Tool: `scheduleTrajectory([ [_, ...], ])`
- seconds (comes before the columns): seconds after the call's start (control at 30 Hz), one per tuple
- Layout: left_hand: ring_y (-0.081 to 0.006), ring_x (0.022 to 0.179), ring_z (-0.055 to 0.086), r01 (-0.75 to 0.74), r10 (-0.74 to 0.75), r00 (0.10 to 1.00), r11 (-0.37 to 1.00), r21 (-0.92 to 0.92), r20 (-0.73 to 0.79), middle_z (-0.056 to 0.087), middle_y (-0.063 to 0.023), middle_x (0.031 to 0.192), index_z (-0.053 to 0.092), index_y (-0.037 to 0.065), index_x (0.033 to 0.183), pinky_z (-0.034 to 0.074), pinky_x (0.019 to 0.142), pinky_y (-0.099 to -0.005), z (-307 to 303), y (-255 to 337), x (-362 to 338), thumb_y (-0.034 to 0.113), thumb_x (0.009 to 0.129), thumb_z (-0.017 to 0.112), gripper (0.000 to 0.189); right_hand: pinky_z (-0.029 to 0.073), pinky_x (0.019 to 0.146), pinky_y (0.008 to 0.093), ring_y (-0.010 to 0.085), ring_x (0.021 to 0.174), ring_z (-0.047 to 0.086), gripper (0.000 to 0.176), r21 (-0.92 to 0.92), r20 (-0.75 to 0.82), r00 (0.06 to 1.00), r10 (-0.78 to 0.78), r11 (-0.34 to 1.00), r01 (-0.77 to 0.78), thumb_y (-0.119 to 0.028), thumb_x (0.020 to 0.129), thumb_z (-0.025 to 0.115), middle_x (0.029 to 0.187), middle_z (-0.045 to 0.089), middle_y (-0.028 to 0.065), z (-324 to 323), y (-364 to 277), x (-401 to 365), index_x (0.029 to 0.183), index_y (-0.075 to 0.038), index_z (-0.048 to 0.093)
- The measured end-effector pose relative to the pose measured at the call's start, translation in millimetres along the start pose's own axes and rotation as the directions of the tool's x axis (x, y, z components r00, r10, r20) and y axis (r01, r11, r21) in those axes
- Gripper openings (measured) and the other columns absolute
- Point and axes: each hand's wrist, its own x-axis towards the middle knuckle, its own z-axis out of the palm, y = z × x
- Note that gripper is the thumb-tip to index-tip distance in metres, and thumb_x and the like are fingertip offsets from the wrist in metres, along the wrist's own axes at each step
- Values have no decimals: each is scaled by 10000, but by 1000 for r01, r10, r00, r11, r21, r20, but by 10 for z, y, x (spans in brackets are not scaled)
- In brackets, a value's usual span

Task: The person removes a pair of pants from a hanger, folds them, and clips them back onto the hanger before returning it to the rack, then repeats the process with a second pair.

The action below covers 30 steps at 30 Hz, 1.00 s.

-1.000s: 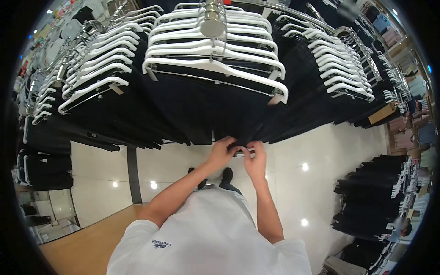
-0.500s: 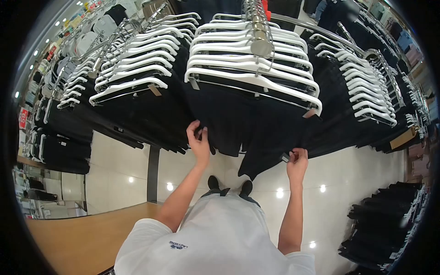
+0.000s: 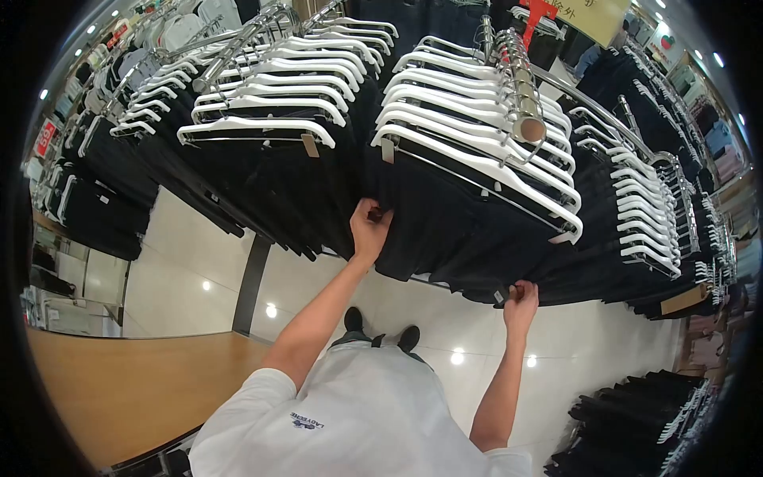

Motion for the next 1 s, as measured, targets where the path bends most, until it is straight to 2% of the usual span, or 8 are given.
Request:
scheduleTrajectory([
  [0.03,-262,765,642,45,-45,999,999,-22,3,645,-115,904,660,16,963,507,741,-358,10,8,-39,20,726,801,276,500,738,365,253,765,617,128,14,-5,1000,13,1000,-13,6,871,677,881,608,122,-1,2,-9,990,25,636],
  [0.13,-276,967,674,54,-64,995,990,131,73,698,-164,1172,660,32,955,507,807,-365,4,-17,-120,27,749,815,257,510,745,339,213,743,624,121,143,66,991,116,982,-124,-13,889,675,857,644,111,37,133,17,997,34,643],
  [0.23,-359,1236,570,-179,175,984,950,256,40,661,-196,1337,661,45,935,440,990,-463,-13,182,-170,57,750,820,244,515,754,316,173,745,629,119,303,124,963,240,915,-267,-20,893,678,824,662,84,30,61,37,991,40,648],
  [0.33,-419,1414,407,-202,189,979,948,248,75,528,-215,1516,708,56,990,336,1107,-534,84,139,-264,80,772,821,247,537,746,289,160,811,673,139,384,154,958,241,879,-282,17,890,603,866,685,83,19,43,48,1019,53,639],
  [0.43,-463,1456,349,-265,251,964,939,218,90,381,-231,1610,743,68,1140,303,1149,-559,128,151,-330,86,821,769,321,549,740,288,164,819,682,147,297,132,970,206,925,-237,19,886,579,884,689,94,40,114,86,1017,55,636],
  [0.53,-459,1480,322,-261,235,962,941,215,140,299,-226,1651,732,86,1240,299,1153,-558,113,172,-374,74,855,742,386,546,724,287,171,812,682,156,491,173,948,269,810,-320,-1,886,587,898,688,102,66,106,79,1022,56,640],
  [0.63,-458,1486,315,-274,245,958,937,218,149,282,-223,1656,716,93,1271,312,1144,-561,96,155,-403,63,865,723,407,535,703,284,169,784,672,172,479,200,919,340,784,-394,-13,887,595,896,683,96,22,-57,69,1036,56,645],
  [1.0,-416,1407,415,-277,261,960,936,217,100,389,-199,1563,667,116,1348,348,1132,-516,49,155,-487,19,872,697,487,431,622,241,86,686,557,171,420,175,937,301,838,-348,-40,886,656,790,632,10,48,-54,64,1029,50,681],
])
